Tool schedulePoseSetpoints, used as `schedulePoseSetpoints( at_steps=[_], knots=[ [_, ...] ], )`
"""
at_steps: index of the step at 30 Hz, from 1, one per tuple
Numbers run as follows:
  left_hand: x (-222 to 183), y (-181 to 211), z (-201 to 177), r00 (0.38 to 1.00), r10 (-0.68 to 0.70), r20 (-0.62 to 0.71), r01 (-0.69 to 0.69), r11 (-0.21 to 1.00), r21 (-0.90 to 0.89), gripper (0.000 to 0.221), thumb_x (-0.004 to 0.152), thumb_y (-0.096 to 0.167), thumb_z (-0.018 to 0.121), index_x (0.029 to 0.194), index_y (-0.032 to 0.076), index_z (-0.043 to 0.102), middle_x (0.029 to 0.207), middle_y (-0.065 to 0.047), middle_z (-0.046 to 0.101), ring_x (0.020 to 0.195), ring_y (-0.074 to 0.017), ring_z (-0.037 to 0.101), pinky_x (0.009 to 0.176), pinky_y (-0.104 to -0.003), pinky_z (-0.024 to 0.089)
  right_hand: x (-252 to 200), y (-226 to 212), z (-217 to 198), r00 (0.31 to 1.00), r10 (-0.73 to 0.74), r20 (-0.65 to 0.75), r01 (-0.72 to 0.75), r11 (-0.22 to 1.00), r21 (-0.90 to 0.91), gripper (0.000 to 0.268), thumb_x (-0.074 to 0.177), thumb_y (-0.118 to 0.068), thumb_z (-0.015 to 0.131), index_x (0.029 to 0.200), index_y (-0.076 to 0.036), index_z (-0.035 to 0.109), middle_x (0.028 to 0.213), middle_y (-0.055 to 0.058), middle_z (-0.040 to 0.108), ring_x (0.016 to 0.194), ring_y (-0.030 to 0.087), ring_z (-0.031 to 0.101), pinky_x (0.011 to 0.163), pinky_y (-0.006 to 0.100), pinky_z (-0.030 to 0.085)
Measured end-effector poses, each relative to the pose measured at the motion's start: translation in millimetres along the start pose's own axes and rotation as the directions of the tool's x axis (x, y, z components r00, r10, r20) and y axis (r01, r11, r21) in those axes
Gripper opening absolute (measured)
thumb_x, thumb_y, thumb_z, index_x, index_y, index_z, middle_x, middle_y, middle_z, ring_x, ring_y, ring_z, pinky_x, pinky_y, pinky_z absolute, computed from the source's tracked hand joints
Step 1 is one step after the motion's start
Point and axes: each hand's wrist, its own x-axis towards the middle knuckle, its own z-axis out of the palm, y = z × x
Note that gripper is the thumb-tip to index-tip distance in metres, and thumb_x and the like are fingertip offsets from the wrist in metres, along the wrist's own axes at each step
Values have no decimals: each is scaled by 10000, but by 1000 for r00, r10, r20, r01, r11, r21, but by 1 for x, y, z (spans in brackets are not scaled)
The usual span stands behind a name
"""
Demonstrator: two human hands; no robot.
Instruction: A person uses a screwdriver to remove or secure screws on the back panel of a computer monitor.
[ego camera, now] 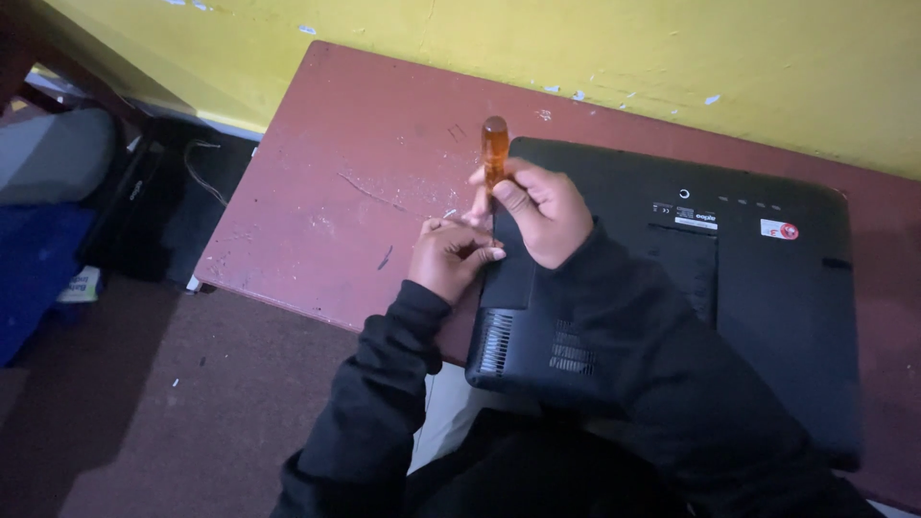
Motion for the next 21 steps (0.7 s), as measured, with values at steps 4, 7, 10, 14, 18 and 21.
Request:
schedulePoseSetpoints(
  at_steps=[4,7,10,14,18,21],
  knots=[
    [2,5,-1,996,-87,-1,87,996,-15,200,725,326,934,811,226,785,795,20,789,868,-211,748,925,-312,406,-10,4,-3,991,126,-37,-127,992,-5,223,1066,-178,564,1150,-8,681,855,111,749,813,167,690,811,398,568],
    [1,6,1,989,-148,4,148,989,-4,233,697,326,950,796,208,775,777,-7,779,865,-240,740,883,-321,448,-10,10,-12,998,56,31,-54,997,-54,152,968,-175,728,1063,-59,709,857,55,729,813,176,693,799,339,563],
    [2,5,4,983,-186,11,186,983,3,261,673,335,958,793,195,773,778,-25,775,877,-275,732,871,-348,475,-6,17,-19,996,-53,65,65,980,-187,161,914,-178,830,906,-56,725,845,75,681,776,262,686,749,346,544],
    [3,2,7,994,-110,12,110,993,-36,401,617,358,987,897,170,769,837,-63,770,900,-322,730,907,-411,506,-4,18,-26,994,-56,91,78,965,-250,138,960,-128,776,896,-10,745,816,125,651,745,322,661,730,385,526],
    [18,33,-7,999,6,32,-1,988,-152,258,807,292,904,1007,175,790,903,-65,788,926,-339,746,880,-425,547,-5,17,-29,993,-58,105,86,955,-284,137,989,-126,730,940,2,720,853,141,651,795,360,667,740,409,534],
    [12,16,1,1000,-7,29,14,973,-231,151,843,192,865,990,203,828,901,-12,809,921,-301,766,843,-378,559,-5,10,-28,991,11,132,29,953,-300,68,994,-69,705,975,-5,722,891,158,677,835,371,693,774,423,567]
  ],
)
